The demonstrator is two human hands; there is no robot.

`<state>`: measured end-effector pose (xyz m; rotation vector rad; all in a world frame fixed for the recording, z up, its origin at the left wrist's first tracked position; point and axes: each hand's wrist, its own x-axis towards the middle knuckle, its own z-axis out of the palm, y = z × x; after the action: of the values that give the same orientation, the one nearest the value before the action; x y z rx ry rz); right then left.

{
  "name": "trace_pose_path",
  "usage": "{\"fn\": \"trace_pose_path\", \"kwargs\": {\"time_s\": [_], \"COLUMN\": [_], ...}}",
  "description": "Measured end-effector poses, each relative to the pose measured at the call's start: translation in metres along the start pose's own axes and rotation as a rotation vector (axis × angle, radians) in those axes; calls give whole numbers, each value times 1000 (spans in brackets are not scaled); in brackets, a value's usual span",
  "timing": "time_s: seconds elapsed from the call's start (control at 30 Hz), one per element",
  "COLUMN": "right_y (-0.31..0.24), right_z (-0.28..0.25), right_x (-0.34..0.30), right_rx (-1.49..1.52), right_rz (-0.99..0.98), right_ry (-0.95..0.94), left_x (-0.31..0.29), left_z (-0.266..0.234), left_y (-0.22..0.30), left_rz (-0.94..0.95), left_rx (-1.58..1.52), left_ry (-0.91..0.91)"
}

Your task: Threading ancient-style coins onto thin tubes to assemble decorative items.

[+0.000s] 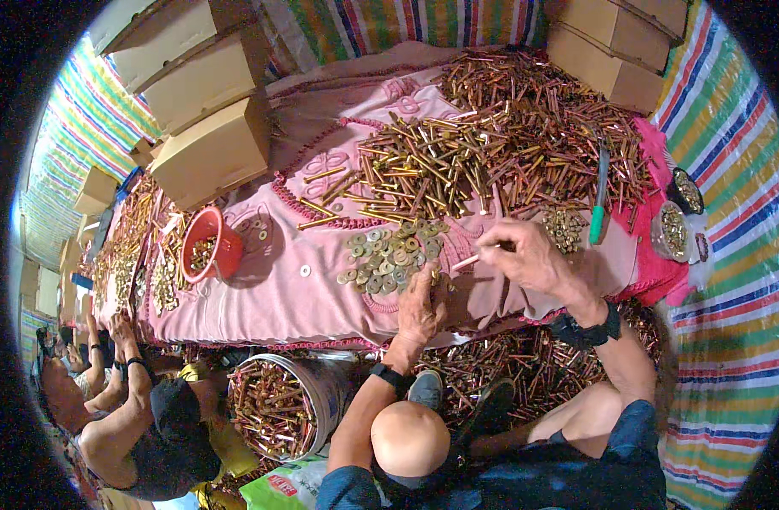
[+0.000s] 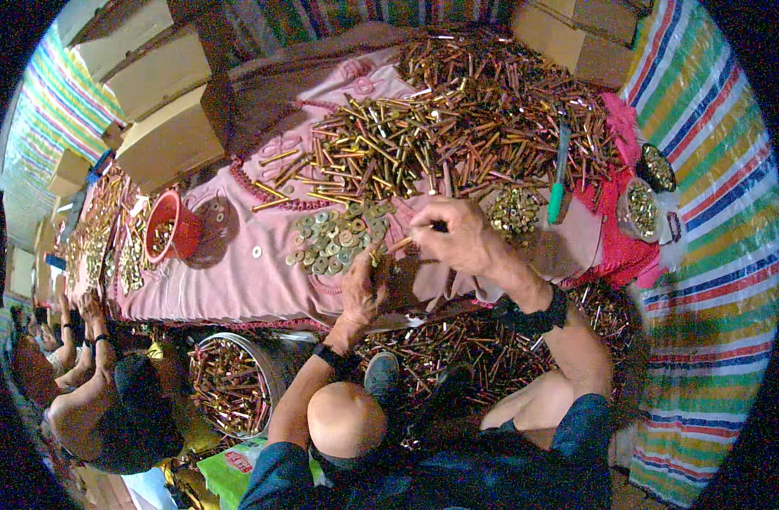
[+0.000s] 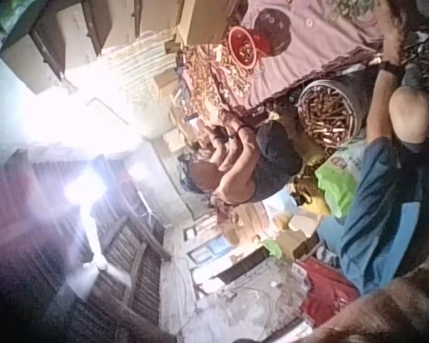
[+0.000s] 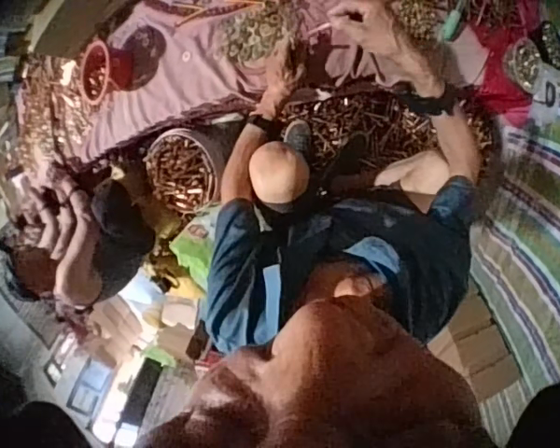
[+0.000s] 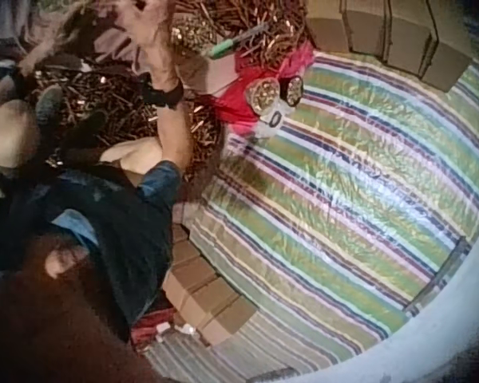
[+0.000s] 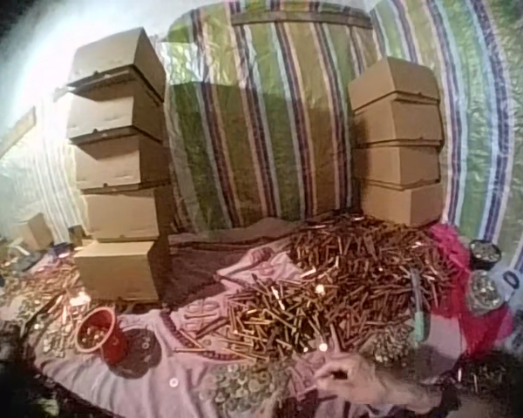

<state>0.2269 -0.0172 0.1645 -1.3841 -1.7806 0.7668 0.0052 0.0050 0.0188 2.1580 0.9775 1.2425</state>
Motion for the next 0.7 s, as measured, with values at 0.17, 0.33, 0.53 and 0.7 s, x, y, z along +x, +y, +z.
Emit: {"fn": "trace_pose_path", "kwargs": {"time_s": [0.17, 0.33, 0.53, 0.7], "right_y": [-10, -21, -19, -11], "right_z": [21, 26, 30, 50], "right_x": [13, 22, 35, 39], "right_rx": [-52, -224, -189, -503], "right_rz": [-91, -163, -85, -589], "right_ry": [-16, 3, -117, 37], "left_x": [-3, -2, -2, -5], "left_z": [-2, -2, -5, -2], "left_y": [-1, -3, 2, -7], "left_rz": [-11, 17, -5, 13], "left_rx": [31, 38, 46, 63], "left_ry": [-47, -35, -43, -107]}}
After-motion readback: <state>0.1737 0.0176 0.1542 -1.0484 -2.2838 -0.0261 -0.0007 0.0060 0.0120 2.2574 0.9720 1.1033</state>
